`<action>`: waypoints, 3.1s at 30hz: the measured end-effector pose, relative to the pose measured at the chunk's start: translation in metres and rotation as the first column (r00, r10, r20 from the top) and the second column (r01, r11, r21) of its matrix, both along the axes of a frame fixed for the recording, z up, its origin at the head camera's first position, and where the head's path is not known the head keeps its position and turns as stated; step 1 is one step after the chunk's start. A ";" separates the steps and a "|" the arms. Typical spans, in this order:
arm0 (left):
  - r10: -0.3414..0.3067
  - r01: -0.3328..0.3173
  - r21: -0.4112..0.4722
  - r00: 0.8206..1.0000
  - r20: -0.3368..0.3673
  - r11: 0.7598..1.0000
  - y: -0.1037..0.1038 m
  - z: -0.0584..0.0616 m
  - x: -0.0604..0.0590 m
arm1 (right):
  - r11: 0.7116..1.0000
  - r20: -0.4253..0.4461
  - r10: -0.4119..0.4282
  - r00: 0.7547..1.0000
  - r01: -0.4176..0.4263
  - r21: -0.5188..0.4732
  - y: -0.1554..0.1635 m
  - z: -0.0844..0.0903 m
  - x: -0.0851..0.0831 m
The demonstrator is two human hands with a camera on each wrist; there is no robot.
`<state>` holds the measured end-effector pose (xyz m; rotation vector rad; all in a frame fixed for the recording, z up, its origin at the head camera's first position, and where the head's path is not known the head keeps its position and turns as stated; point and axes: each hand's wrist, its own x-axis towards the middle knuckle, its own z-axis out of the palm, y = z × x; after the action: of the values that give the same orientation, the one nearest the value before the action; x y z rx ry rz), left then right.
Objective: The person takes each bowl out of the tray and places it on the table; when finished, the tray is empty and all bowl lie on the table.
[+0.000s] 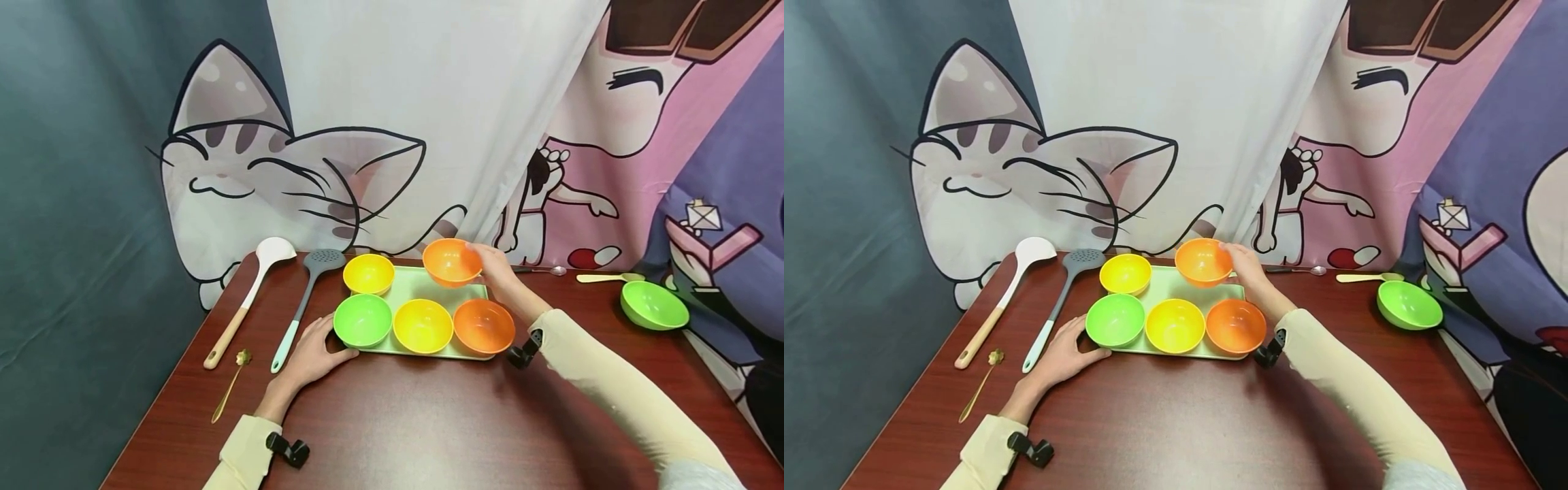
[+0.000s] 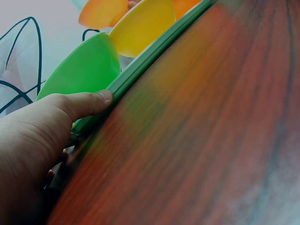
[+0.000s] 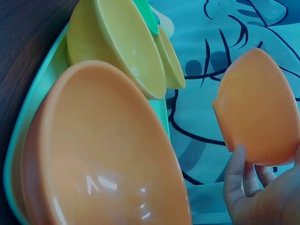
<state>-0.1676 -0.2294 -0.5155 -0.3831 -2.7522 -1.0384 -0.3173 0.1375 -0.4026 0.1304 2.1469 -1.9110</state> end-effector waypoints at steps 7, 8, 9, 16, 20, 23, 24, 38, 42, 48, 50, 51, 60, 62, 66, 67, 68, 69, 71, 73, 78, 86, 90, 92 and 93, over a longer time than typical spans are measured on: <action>-0.007 0.007 0.007 1.000 -0.006 1.000 0.001 0.001 0.000 | 1.000 0.008 -0.014 1.000 0.015 -0.025 0.010 -0.005 0.001; -0.007 0.007 0.007 1.000 -0.005 1.000 0.001 0.001 0.000 | 0.999 0.003 -0.018 1.000 0.018 -0.029 0.011 -0.006 0.001; -0.008 0.008 0.005 1.000 -0.006 1.000 0.001 0.001 0.000 | 0.999 0.000 -0.024 1.000 0.024 -0.035 0.013 -0.006 0.001; 0.000 0.000 0.010 1.000 -0.004 1.000 0.001 0.000 0.000 | 0.991 -0.014 -0.078 0.997 0.076 -0.107 0.026 -0.007 0.002; 0.003 -0.003 0.009 1.000 -0.003 1.000 0.001 -0.001 0.000 | 0.981 0.002 -0.131 0.991 0.130 -0.143 0.036 -0.009 0.001; -0.001 0.001 0.011 1.000 -0.005 1.000 0.000 -0.001 0.000 | 0.970 0.014 -0.171 0.985 0.171 -0.171 0.046 -0.012 0.001; -0.002 0.002 0.011 1.000 -0.007 1.000 0.000 -0.001 0.000 | 0.966 0.018 -0.188 0.982 0.188 -0.178 0.049 -0.012 0.002; -0.005 0.005 0.009 1.000 0.009 1.000 0.001 0.000 0.001 | 0.935 0.037 -0.321 0.947 0.322 -0.147 0.094 -0.035 0.014; -0.003 0.003 0.014 1.000 0.010 1.000 0.002 0.001 0.001 | 0.927 0.046 -0.341 0.939 0.344 -0.146 0.106 -0.042 0.019; -0.009 0.008 -0.004 1.000 -0.014 1.000 0.002 -0.002 0.000 | 0.908 0.071 -0.383 0.921 0.390 -0.152 0.123 -0.055 0.025; -0.011 0.011 -0.009 1.000 -0.020 1.000 0.002 -0.003 0.000 | 0.895 0.078 -0.408 0.910 0.416 -0.164 0.128 -0.059 0.027; -0.012 0.012 -0.009 1.000 -0.020 1.000 0.002 -0.004 -0.001 | 0.889 0.078 -0.419 0.905 0.426 -0.165 0.130 -0.061 0.028; -0.008 0.008 -0.006 1.000 0.010 1.000 0.000 -0.004 -0.002 | 0.829 0.108 -0.529 0.842 0.540 -0.147 0.153 -0.066 0.035; -0.010 0.010 -0.007 1.000 0.012 1.000 0.001 -0.004 -0.002 | 0.821 0.120 -0.542 0.832 0.554 -0.137 0.159 -0.066 0.037; -0.007 0.008 -0.004 1.000 0.016 1.000 0.001 -0.004 -0.002 | 0.797 0.149 -0.564 0.812 0.583 -0.158 0.171 -0.065 0.040; -0.006 0.006 -0.003 1.000 0.014 1.000 0.001 -0.004 -0.002 | 0.792 0.155 -0.569 0.808 0.589 -0.162 0.174 -0.065 0.041; -0.007 0.007 -0.006 1.000 0.006 1.000 0.001 -0.004 -0.002 | 0.786 0.165 -0.573 0.803 0.595 -0.170 0.176 -0.065 0.042; -0.004 0.004 -0.002 1.000 0.009 1.000 0.001 -0.004 -0.002 | 0.777 0.178 -0.578 0.796 0.604 -0.179 0.179 -0.065 0.043; -0.005 0.005 -0.005 1.000 0.003 1.000 0.002 -0.004 -0.002 | 0.762 0.197 -0.588 0.784 0.619 -0.189 0.185 -0.065 0.045; -0.008 0.008 -0.010 1.000 -0.003 1.000 0.002 -0.004 -0.002 | 0.742 0.220 -0.604 0.766 0.641 -0.195 0.191 -0.065 0.048; -0.004 0.004 -0.004 1.000 0.009 1.000 0.002 -0.004 -0.002 | 0.721 0.246 -0.621 0.744 0.666 -0.194 0.203 -0.065 0.054; -0.006 0.006 -0.006 1.000 0.020 1.000 0.003 -0.003 -0.002 | 0.731 0.264 -0.589 0.764 0.642 -0.229 0.217 -0.059 0.063; -0.005 0.005 0.008 1.000 0.012 1.000 0.003 -0.001 -0.001 | 0.746 0.273 -0.565 0.779 0.623 -0.236 0.222 -0.058 0.069; -0.001 0.001 0.005 1.000 0.007 1.000 0.003 -0.001 0.000 | 0.748 0.284 -0.552 0.784 0.616 -0.247 0.223 -0.059 0.071; 0.000 0.000 0.001 1.000 0.006 1.000 0.003 -0.002 0.001 | 0.746 0.289 -0.547 0.786 0.614 -0.258 0.223 -0.059 0.073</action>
<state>-0.1663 -0.2269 -0.5170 -0.3796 -2.7572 -1.0427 -0.2446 0.3606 -0.4616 0.9899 1.7228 -2.4412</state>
